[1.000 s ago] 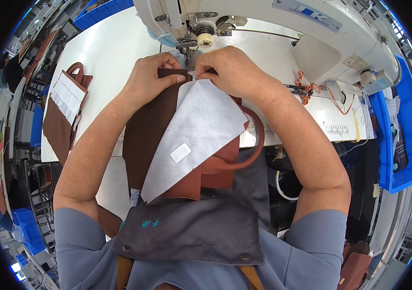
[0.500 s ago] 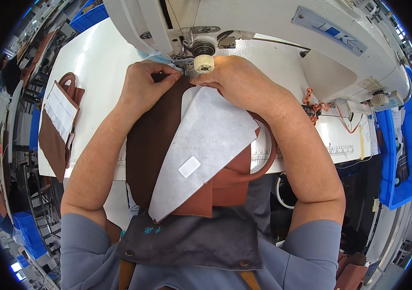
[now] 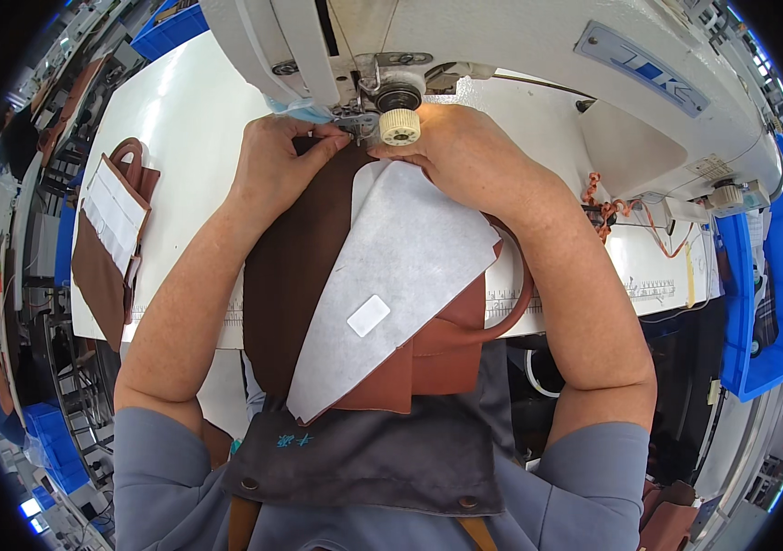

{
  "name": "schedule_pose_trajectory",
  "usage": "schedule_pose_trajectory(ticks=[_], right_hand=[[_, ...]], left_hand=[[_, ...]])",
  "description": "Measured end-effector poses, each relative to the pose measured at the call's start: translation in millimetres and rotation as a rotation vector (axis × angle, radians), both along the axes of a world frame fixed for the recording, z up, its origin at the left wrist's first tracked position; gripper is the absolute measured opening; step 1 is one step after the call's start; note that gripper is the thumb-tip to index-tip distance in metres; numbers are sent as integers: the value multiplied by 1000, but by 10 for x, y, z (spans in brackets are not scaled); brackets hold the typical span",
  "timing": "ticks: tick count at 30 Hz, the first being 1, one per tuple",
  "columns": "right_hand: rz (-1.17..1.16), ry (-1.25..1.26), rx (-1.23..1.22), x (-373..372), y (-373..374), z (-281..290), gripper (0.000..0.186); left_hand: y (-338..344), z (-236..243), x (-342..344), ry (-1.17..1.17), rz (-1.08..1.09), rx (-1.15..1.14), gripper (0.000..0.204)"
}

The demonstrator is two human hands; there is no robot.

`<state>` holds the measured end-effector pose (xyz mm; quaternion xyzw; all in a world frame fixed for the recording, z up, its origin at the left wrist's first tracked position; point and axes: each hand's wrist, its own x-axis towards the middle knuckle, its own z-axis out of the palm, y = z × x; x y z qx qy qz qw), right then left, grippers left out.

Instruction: The recorder is using an industrial sewing machine to assemble leather bags, sewing linings and panels together.

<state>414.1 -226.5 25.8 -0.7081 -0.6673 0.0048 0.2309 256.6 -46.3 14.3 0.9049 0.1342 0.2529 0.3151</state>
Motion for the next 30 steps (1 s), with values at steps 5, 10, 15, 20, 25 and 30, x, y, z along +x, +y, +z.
schedule_pose_trajectory(ticks=[5,10,15,20,25,30], right_hand=[[8,4,8,25,-16,-25,22],[-4,23,27,-14,-17,8,22],[24,21,49,-2,-20,-9,21],[-10,37,56,0,12,-39,19],[-3,-16,92,20,34,-66,18],[20,15,132,19,49,-75,17]], left_hand=[[-19,17,9,-3,-6,25,12],[16,11,19,23,3,23,13],[77,-24,38,30,-27,104,14],[144,-79,71,17,-74,171,17],[198,-83,94,14,-83,233,20],[235,-94,105,-6,-105,246,21]])
